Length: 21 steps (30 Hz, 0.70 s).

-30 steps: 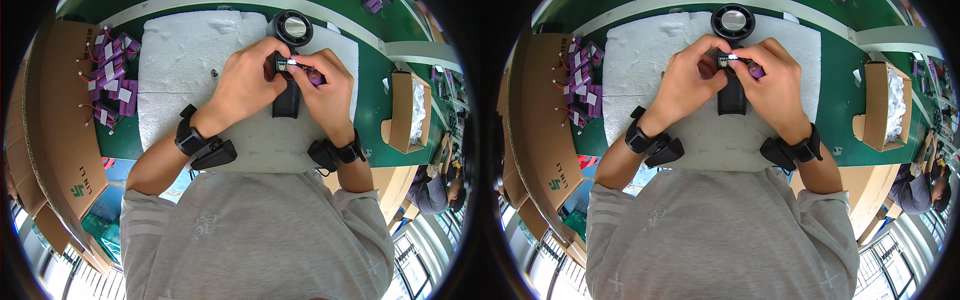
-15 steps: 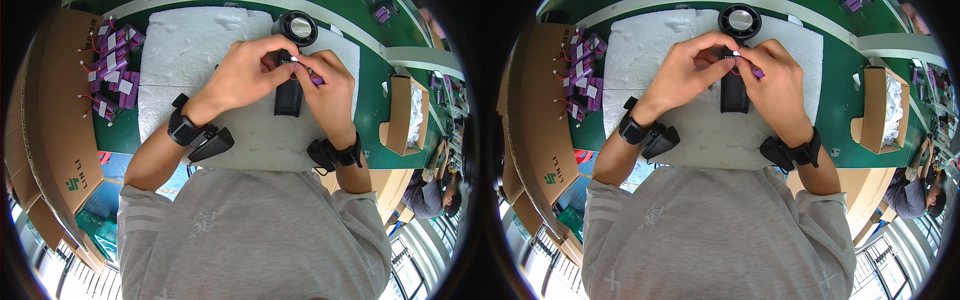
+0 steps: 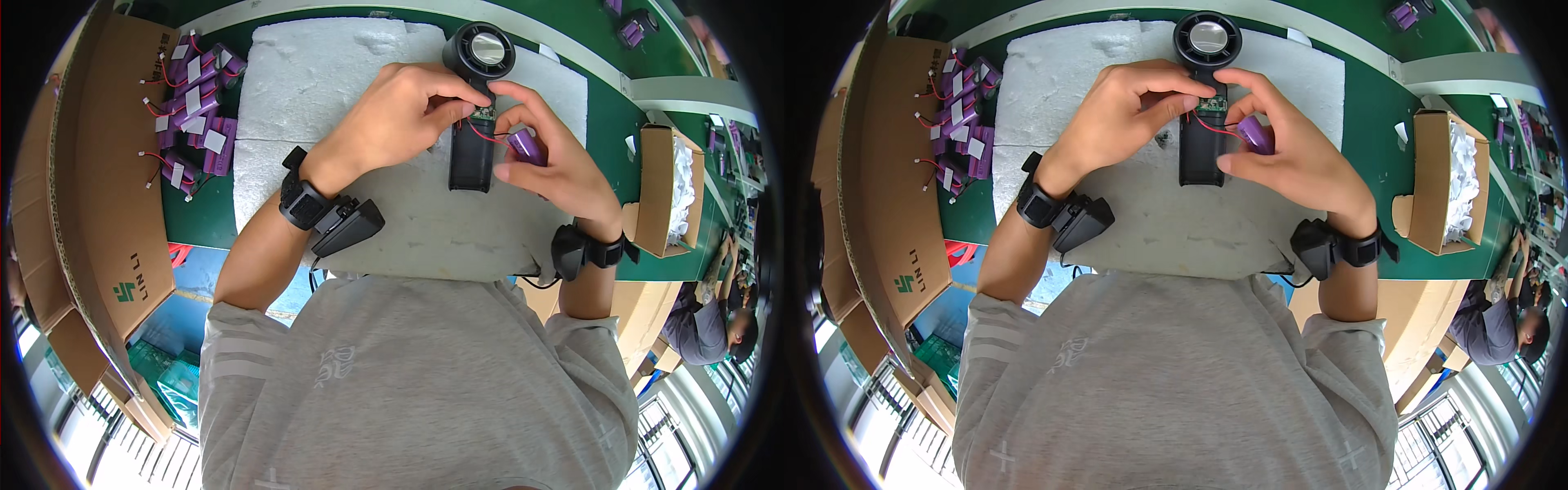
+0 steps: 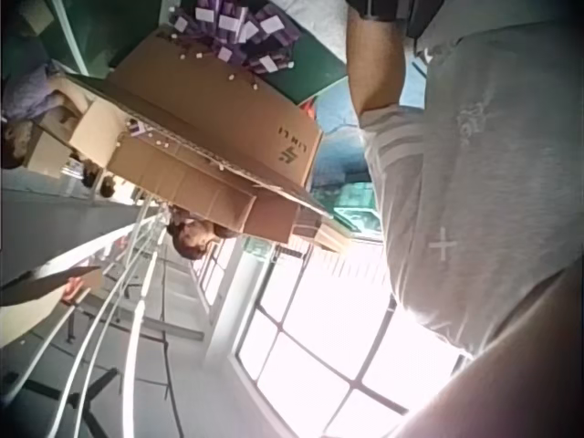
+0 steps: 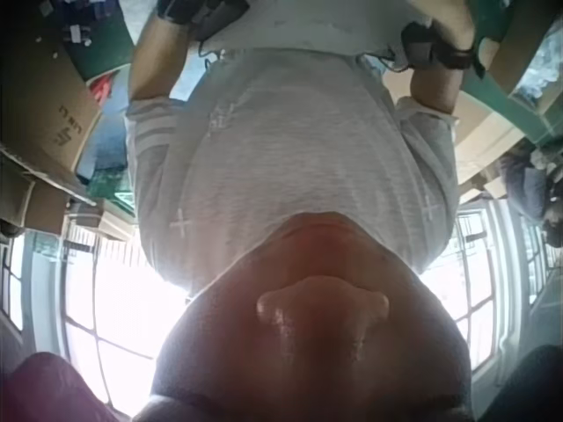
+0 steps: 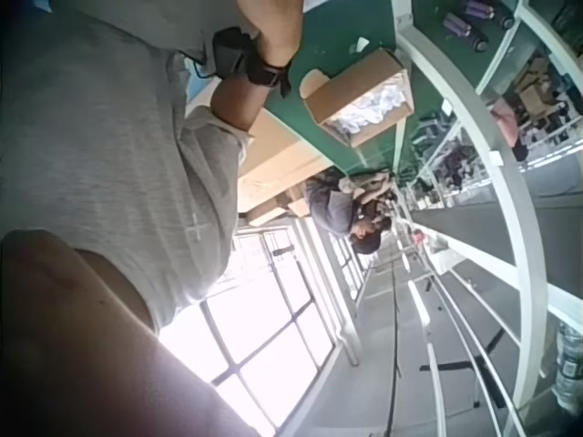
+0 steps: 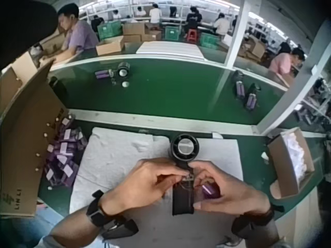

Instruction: Assembling circuit boards and batteries into device housings on a factory production line.

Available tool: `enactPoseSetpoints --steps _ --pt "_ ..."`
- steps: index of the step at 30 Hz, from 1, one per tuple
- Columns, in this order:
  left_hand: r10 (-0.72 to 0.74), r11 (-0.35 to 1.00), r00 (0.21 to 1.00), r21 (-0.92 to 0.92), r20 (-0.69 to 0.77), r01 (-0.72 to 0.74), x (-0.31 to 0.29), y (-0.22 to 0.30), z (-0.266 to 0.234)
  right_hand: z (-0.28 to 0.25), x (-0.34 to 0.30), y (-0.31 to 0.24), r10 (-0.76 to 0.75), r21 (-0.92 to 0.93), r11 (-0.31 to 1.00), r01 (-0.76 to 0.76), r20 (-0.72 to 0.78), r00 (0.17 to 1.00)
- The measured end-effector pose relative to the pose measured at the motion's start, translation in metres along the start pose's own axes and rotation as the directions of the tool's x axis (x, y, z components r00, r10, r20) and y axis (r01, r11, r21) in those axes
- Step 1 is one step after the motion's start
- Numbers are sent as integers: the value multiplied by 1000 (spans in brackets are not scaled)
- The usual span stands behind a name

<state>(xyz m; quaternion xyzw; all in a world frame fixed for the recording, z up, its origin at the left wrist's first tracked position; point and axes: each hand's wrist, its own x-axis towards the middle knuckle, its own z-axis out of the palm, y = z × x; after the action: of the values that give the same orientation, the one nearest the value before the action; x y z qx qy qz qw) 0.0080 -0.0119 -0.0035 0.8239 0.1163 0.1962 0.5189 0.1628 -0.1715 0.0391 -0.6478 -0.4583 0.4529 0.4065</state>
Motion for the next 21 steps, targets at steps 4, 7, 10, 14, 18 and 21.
enactPoseSetpoints --steps 4,7,10,14,18,21 --pt "-62 997 998 -49 -15 62 1 -1 -7 -6 1 8 -6 177 984 2 23 1000" --pt "-69 995 997 -67 -27 67 1 -8 -15 -7 5 2 95 117 989 -88 -59 994" --pt "-45 996 998 -78 -36 42 0 -12 -18 -6 8 -4 246 -88 959 -269 -209 946" --pt "10 996 1000 -89 -2 -10 -1 -7 -19 -1 5 11 -281 -680 733 -19 -328 902" --pt "-107 983 994 -153 -18 103 0 -8 -15 1 4 9 -433 -788 611 77 -251 866" --pt "-160 979 987 -136 -26 155 0 -6 -12 2 5 8 -412 -785 611 99 -209 887"
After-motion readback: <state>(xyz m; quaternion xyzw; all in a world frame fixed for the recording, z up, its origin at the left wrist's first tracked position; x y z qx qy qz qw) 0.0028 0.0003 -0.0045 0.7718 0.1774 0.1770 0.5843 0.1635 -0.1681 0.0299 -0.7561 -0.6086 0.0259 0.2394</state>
